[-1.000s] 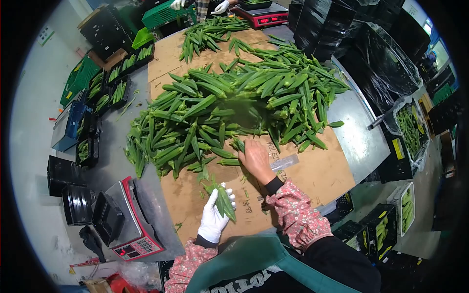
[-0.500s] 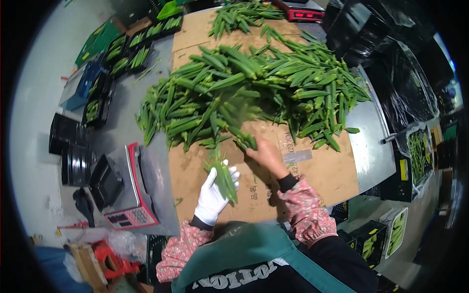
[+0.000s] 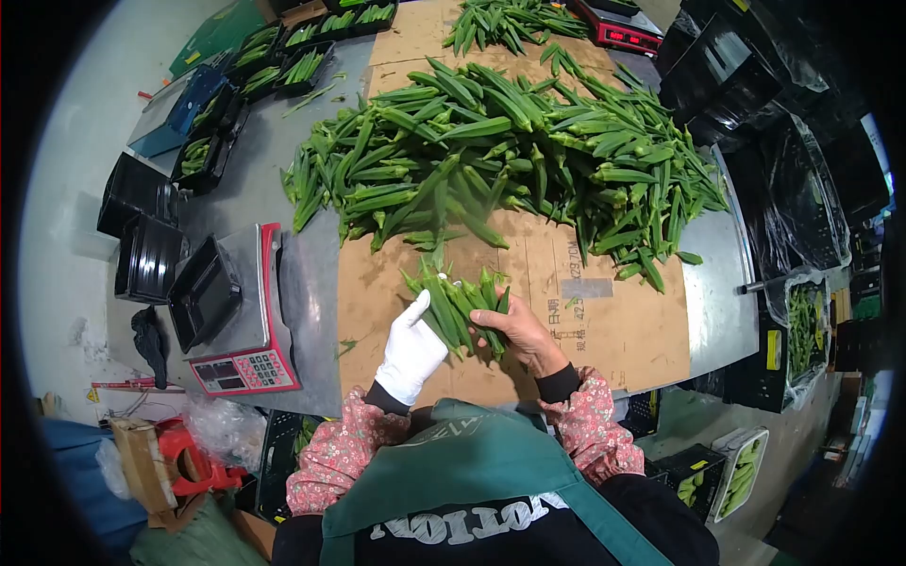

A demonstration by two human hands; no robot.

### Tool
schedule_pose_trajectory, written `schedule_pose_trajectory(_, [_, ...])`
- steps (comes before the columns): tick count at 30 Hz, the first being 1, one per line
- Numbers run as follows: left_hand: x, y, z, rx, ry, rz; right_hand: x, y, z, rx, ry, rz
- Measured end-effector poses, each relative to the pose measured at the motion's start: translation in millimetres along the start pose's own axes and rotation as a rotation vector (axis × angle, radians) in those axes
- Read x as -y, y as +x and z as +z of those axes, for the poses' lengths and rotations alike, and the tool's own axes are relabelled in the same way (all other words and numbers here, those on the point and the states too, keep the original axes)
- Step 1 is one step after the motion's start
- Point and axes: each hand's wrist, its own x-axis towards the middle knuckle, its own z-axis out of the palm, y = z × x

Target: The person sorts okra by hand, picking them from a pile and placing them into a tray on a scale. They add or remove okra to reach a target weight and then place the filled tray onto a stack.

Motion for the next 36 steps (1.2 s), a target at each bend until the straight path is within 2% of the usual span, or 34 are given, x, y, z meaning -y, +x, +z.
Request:
schedule_pose_trajectory(9, [-0.6, -18.1, -26.7, -0.075, 0.073, 0.071, -7.1, -13.0, 25.6, -0.052, -0.049, -0.034])
schedule_pose_trajectory(12, [4.4, -24.6, -19.8, -0.15, 0.052, 0.144, -29.1, -9.0, 44.2, -0.088, -0.215, -0.291])
schedule_pose_trajectory(15, [7.6, -32.9, -4.5, -0.142, 0.132, 0.138, -25.9, -18.2, 49.9, -0.142, -0.349, -0.247])
schedule_pose_trajectory(16, [10.1, -34.0, -0.7, -0.132, 0.13, 0.125, -29.5, -19.0, 45.0, -0.086, -0.221, -0.265])
schedule_pose_trajectory(19, [19.5, -34.4, 8.6, -0.104, 0.109, 0.043, -18.7, -47.9, 35.0, -0.1, -0.031, -0.167])
schedule_pose_trajectory(20, [22.6, -33.9, 11.1, -0.098, 0.088, -0.004, -17.5, -62.1, 24.6, -0.136, -0.062, -0.153])
schedule_pose_trajectory(22, [29.8, -31.5, 9.7, -0.077, 0.09, -0.065, -11.4, -105.6, 2.1, -0.225, -0.17, -0.121])
schedule_pose_trajectory(24, [34.1, -26.8, -1.8, -0.048, 0.134, -0.088, -4.4, -168.6, -13.1, -0.418, -0.28, -0.068])
schedule_pose_trajectory(26, [37.9, -20.5, -10.9, -0.032, 0.178, -0.125, -15.1, -235.7, -42.8, -0.53, -0.411, -0.041])
schedule_pose_trajectory(28, [44.4, -16.3, -12.2, -0.024, 0.18, -0.166, -29.1, -287.4, -59.6, -0.736, -0.541, -0.022])
schedule_pose_trajectory(29, [48.7, -14.4, -10.5, -0.027, 0.164, -0.194, -46.7, -305.7, -80.5, -0.902, -0.786, -0.012])
schedule_pose_trajectory(31, [52.7, -12.8, -3.3, -0.033, 0.128, -0.256, -44.7, -311.3, -78.7, -1.149, -1.432, 0.091])
schedule_pose_trajectory(33, [56.0, -9.3, 6.9, -0.03, 0.074, -0.306, -47.1, -294.1, -81.5, -1.267, -1.266, -0.057])
schedule_pose_trajectory(35, [59.7, -7.0, 9.5, -0.037, 0.082, -0.314, -44.7, -253.9, -73.9, -1.21, -0.829, -0.304])
schedule_pose_trajectory(36, [61.1, -7.0, 13.0, -0.036, 0.075, -0.319, -40.8, -230.3, -60.1, -1.115, -0.619, -0.374])
